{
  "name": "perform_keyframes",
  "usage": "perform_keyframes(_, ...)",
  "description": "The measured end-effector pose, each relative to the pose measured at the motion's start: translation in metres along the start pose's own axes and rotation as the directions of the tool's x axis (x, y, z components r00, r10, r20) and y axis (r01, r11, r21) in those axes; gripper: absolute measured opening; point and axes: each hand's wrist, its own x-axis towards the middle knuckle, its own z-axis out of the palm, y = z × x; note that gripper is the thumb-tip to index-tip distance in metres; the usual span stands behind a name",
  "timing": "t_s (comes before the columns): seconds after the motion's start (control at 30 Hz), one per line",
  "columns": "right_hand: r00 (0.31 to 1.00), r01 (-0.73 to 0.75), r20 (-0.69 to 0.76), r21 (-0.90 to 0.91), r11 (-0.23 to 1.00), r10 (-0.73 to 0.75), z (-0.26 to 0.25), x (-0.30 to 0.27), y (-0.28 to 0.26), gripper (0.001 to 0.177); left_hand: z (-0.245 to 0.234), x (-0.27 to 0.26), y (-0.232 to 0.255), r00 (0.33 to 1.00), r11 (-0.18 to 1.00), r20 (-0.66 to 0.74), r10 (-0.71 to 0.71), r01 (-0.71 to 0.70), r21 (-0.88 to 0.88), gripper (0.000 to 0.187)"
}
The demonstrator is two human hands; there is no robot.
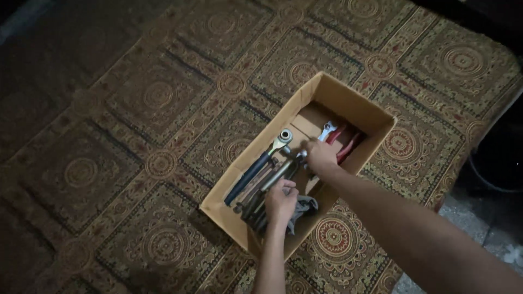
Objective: The person cleans various metal tools by wiping them with a cloth and places tools into a cardboard box on the bed.
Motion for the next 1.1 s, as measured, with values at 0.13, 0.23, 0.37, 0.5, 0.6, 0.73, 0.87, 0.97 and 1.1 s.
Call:
perform_keyframes(0.13,0.989,0.046,0.145,-0.312,0.949,0.000,-0.004,0.017,-0.008,0.019,-0.009,0.000,-0.002,0.998,0.999,-0.023,0.050,-0.050,-0.004,0.021)
perform_keyframes(0.23,0.989,0.017,0.146,-0.358,0.934,0.038,-0.007,0.014,0.005,0.019,-0.012,-0.005,-0.003,0.999,0.999,-0.029,0.039,-0.040,-0.030,0.021)
perform_keyframes(0.37,0.995,0.067,0.094,-0.439,0.896,-0.028,-0.001,0.021,0.008,0.019,-0.019,-0.005,-0.002,0.993,0.995,-0.072,0.093,-0.095,-0.018,0.018)
perform_keyframes(0.5,0.989,0.082,0.148,-0.437,0.896,-0.019,-0.001,0.018,0.008,0.015,-0.029,-0.016,0.007,0.991,0.993,-0.070,0.114,-0.117,-0.033,0.017)
perform_keyframes(0.6,0.995,0.017,0.095,-0.321,0.947,0.015,-0.015,0.010,-0.001,0.018,-0.044,-0.025,0.017,0.999,0.999,0.011,-0.040,0.040,-0.004,0.018)
perform_keyframes(0.73,0.992,0.092,-0.070,-0.168,0.982,-0.105,-0.053,-0.021,-0.020,0.019,-0.059,-0.043,0.022,0.990,0.996,-0.113,0.087,-0.089,-0.011,0.018)
perform_keyframes(0.87,0.999,-0.025,0.042,0.285,0.958,0.013,-0.116,-0.064,-0.058,0.026,-0.068,-0.066,0.026,0.945,0.962,-0.253,0.207,-0.243,-0.120,0.013)
perform_keyframes(0.97,0.913,-0.364,0.396,0.687,0.628,0.096,-0.161,-0.125,-0.088,0.038,-0.077,-0.111,0.035,0.924,0.897,-0.291,0.247,-0.331,-0.292,0.011)
perform_keyframes(1.1,0.872,-0.425,0.487,0.805,0.414,-0.052,-0.227,-0.197,-0.138,0.060,-0.104,-0.163,0.083,0.811,0.735,-0.422,0.405,-0.564,-0.377,0.012)
